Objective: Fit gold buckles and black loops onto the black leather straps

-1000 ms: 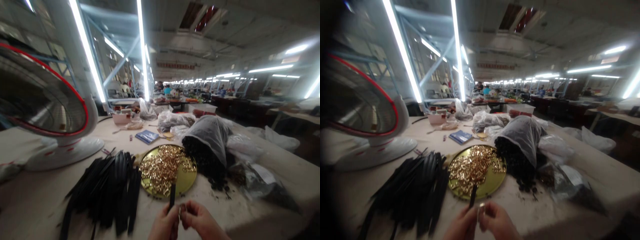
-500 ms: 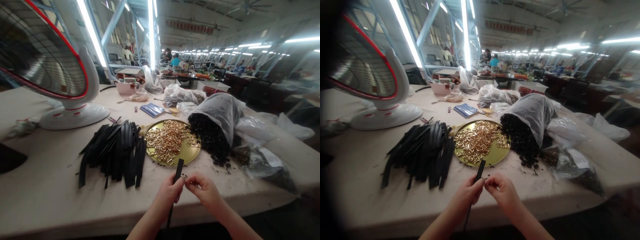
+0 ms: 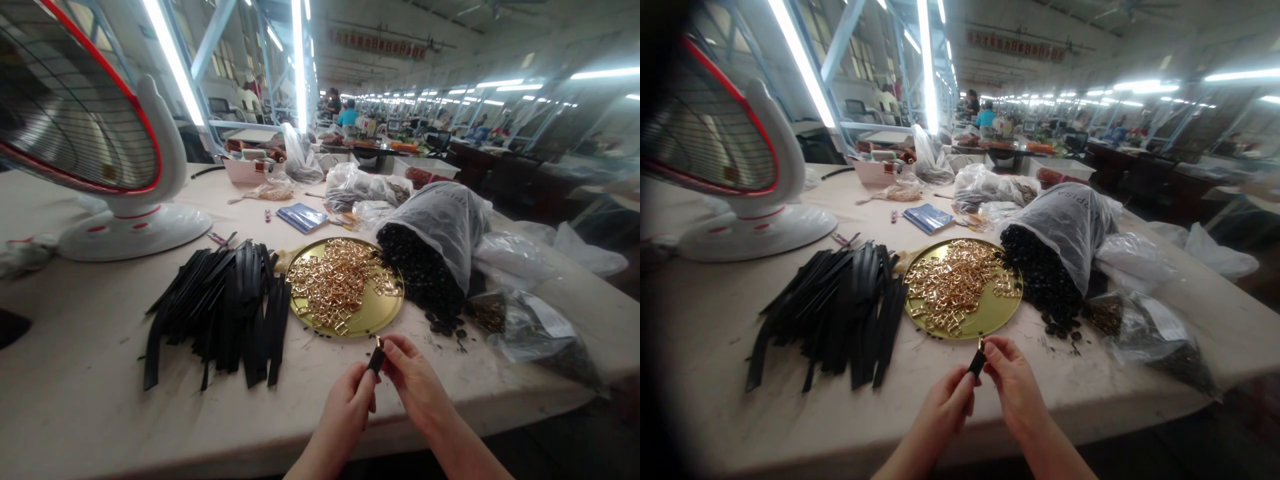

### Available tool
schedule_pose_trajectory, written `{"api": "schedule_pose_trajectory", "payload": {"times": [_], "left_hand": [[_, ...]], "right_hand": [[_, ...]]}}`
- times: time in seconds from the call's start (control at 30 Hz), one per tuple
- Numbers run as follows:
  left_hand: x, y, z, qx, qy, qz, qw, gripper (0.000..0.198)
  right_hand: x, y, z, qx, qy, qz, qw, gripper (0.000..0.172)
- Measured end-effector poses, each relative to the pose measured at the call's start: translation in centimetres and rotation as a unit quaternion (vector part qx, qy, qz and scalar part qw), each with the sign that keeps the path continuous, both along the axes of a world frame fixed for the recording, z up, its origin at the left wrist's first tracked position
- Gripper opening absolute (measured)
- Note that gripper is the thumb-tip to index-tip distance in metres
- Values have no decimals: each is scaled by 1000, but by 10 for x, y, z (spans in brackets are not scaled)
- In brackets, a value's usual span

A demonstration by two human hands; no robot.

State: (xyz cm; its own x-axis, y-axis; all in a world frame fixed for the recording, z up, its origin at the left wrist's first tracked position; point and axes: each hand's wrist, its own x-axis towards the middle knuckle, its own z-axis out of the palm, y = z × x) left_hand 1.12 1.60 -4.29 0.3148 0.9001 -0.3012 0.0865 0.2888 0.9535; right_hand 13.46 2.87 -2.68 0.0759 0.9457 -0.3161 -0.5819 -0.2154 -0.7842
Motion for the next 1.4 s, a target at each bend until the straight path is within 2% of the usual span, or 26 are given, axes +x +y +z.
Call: {"api": "schedule_pose_trajectory", "payload": {"times": [0.1, 0.2, 0.27, 0.33, 0.4, 0.47, 0.57, 0.73, 0.9, 0.97, 1.07, 1.13, 1.3, 1.4], "left_hand": [[-9, 6, 6, 89, 69, -22, 993, 28], [-12, 10, 13, 122, 90, -47, 987, 24], [-11, 11, 16, 87, 67, -45, 993, 15], [-10, 10, 18, 14, 23, -38, 999, 8], [-9, 9, 21, -47, -18, -31, 998, 9], [-10, 8, 25, -71, -43, -30, 996, 8], [-12, 6, 30, -71, -66, -40, 994, 7], [-14, 1, 27, -72, -75, -57, 993, 23], [-14, -1, 24, -76, -86, -74, 991, 23], [-13, -3, 24, -86, -82, -54, 991, 23], [-7, -9, 24, -76, -73, -1, 994, 24], [-4, -12, 23, -55, -73, 25, 996, 23], [1, -15, 17, -25, -69, 12, 997, 21], [4, -16, 13, -37, -64, 32, 997, 21]], "right_hand": [[0, -1, -3, 5, -12, 23, 1000, 22], [-1, -4, -7, 2, -34, 52, 998, 24], [-2, -7, -8, 5, -93, 48, 994, 24], [-4, -10, -6, 24, -160, 60, 985, 23], [-4, -13, -4, 50, -199, 93, 974, 23], [-5, -16, -3, 66, -221, 112, 967, 24], [-4, -18, -2, 67, -260, 105, 957, 25], [4, -16, 1, 79, -286, 117, 948, 23], [8, -13, 4, 2, -194, 164, 967, 24], [7, -15, 5, 1, -197, 167, 966, 24], [5, -19, 8, 69, -313, 107, 941, 20], [5, -21, 9, 92, -349, 83, 929, 17], [4, -21, 3, 1, -161, 143, 977, 19], [2, -25, -1, 18, -183, 115, 976, 18]]}}
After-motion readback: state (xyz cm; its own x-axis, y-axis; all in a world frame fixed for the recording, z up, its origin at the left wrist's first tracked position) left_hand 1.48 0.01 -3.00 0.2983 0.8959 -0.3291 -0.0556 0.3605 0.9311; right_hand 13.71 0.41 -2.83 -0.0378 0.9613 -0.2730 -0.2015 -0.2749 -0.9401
